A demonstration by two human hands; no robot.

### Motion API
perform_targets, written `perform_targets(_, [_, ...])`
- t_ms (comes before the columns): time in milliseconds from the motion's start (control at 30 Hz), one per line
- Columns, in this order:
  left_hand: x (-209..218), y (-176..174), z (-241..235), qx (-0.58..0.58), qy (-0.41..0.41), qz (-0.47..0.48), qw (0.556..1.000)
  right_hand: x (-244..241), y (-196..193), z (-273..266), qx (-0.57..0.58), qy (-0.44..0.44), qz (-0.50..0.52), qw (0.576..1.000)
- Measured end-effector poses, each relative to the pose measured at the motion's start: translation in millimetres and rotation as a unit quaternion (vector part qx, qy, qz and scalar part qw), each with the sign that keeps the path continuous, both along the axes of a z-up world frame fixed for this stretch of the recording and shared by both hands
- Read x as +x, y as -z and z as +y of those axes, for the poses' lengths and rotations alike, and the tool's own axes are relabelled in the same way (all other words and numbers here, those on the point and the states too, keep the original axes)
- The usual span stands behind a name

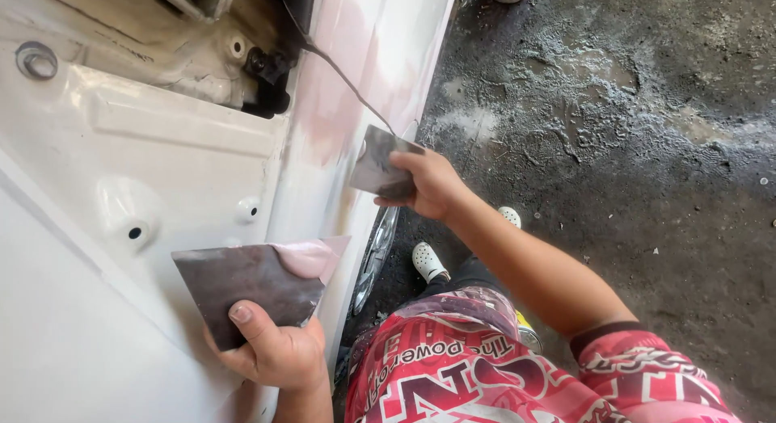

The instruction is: The person mixes a pink substance on a metal mixing board using a smaller scraper. They then apply the mixture to the side of a white car door using the scraper, smoothing it over the surface.

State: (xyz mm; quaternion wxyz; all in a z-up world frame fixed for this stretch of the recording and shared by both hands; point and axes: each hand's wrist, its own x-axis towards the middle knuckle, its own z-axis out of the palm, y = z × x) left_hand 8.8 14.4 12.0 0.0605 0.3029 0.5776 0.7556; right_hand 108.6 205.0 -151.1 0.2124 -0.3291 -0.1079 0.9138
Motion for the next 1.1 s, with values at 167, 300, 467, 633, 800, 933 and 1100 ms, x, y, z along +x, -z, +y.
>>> perform_targets(167, [-2.5,7.3,-19.5,-0.02,-0.015,-0.017,1.0,-36.4,-10.8,18.7,-0.006,0.015,-0.062,0.998])
perform_targets(300, [-4.0,14.6,-33.8,-0.028,-0.02,-0.036,0.999,-44.0,-47.2,24.0,0.059,-0.028,-0.099,0.993])
perform_targets(467, [-7.0,30.5,-30.0,-0.009,-0.029,-0.055,0.998,-17.1,-39.3,14.8,0.054,0.022,-0.034,0.998])
perform_targets(633, [-6.1,33.3,-30.5,-0.003,-0.028,-0.062,0.998,-13.6,-14.2,4.1,0.033,0.056,0.003,0.998])
perform_targets(800, [-3.1,24.1,-31.4,-0.025,-0.018,-0.072,0.997,-46.2,-27.5,4.4,0.022,0.022,-0.061,0.998])
perform_targets(933, [-0.1,22.2,-33.2,-0.026,0.003,-0.09,0.996,-43.3,-44.2,2.9,0.051,-0.001,-0.09,0.995])
perform_targets(1100, [0.3,20.5,-33.6,-0.023,0.032,-0.11,0.993,-15.1,-30.5,-3.3,0.038,0.053,-0.015,0.998])
